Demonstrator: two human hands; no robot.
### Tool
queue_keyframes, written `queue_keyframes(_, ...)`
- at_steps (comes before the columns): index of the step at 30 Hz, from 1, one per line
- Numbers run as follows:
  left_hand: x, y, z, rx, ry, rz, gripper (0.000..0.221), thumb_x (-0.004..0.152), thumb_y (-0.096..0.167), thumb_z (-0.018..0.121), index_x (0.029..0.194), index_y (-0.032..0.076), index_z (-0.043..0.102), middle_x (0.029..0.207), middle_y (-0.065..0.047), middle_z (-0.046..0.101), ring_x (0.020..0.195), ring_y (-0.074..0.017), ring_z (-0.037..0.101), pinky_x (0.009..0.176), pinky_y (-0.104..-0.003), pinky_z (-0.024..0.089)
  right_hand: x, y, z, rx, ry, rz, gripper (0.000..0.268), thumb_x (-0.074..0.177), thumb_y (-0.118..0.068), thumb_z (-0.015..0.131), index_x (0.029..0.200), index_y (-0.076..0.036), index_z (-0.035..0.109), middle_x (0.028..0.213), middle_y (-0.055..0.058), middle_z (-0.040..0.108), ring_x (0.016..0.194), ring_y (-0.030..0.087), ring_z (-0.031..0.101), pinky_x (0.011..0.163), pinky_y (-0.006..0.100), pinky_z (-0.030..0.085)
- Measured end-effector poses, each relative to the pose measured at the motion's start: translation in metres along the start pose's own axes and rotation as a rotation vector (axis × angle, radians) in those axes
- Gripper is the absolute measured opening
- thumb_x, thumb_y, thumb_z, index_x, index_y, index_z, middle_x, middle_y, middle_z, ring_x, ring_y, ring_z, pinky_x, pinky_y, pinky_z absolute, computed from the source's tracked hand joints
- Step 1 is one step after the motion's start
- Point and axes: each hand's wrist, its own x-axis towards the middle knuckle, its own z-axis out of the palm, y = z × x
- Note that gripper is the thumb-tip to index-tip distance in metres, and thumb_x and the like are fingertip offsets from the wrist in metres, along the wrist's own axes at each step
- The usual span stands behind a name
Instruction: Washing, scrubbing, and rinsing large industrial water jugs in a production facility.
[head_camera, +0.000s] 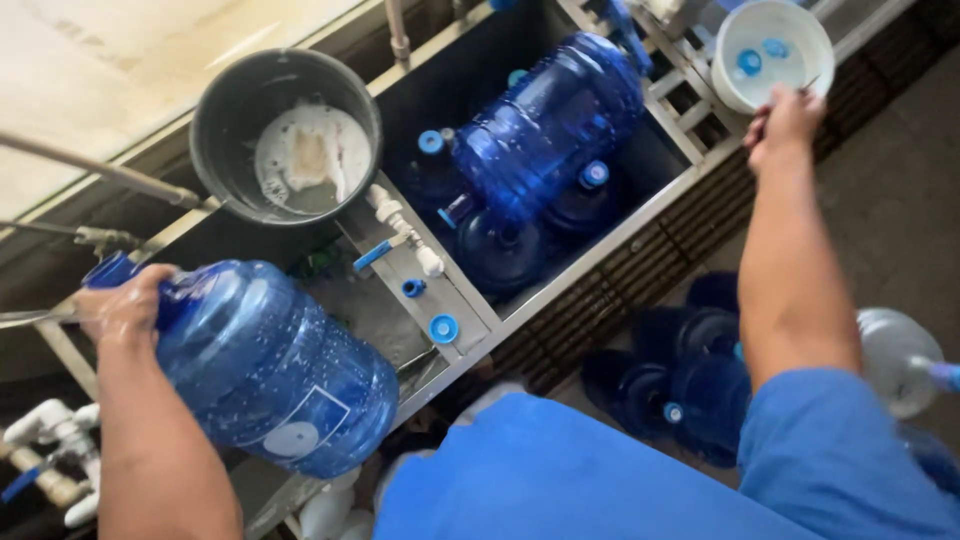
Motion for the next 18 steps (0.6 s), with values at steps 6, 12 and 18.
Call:
queue_keyframes(6, -0.002, 0.005, -0.005, -0.085, -0.104, 0.156, 0.034, 0.070, 0.031, 0.091, 0.090, 0.011, 0.072, 0.082, -0.001, 0.072, 0.061, -0.0145, 0.065, 0.053, -0.032, 0.056, -0.081, 0.194, 0.092, -0.432, -0.452, -0.781, 0.035, 0.076, 0.002, 0.061, 0.110, 0.004, 0.049, 0.096, 0.017, 0.058, 0.075, 0.025, 0.055, 0.070, 0.038, 0.052)
queue_keyframes(12, -0.010, 0.015, -0.005, -0.421, 0.020, 0.060, 0.065, 0.055, 0.026, 0.090, 0.112, 0.007, 0.064, 0.096, -0.006, 0.073, 0.077, -0.0197, 0.073, 0.066, -0.028, 0.066, -0.312, 0.259, 0.129, -0.874, -1.133, -0.712, 0.051, 0.079, -0.002, 0.069, 0.127, -0.017, 0.070, 0.108, 0.009, 0.055, 0.092, 0.026, 0.060, 0.087, 0.034, 0.053)
queue_keyframes(18, -0.058, 0.027, -0.057, -0.908, 0.040, 0.380, 0.025, 0.062, 0.001, 0.082, 0.063, 0.016, 0.062, 0.062, 0.004, 0.062, 0.048, -0.0103, 0.050, 0.048, -0.027, 0.049, -0.343, 0.269, 0.168, -0.943, -0.992, -1.198, 0.044, 0.075, -0.004, 0.061, 0.115, -0.019, 0.070, 0.108, 0.010, 0.067, 0.089, 0.038, 0.064, 0.075, 0.048, 0.052)
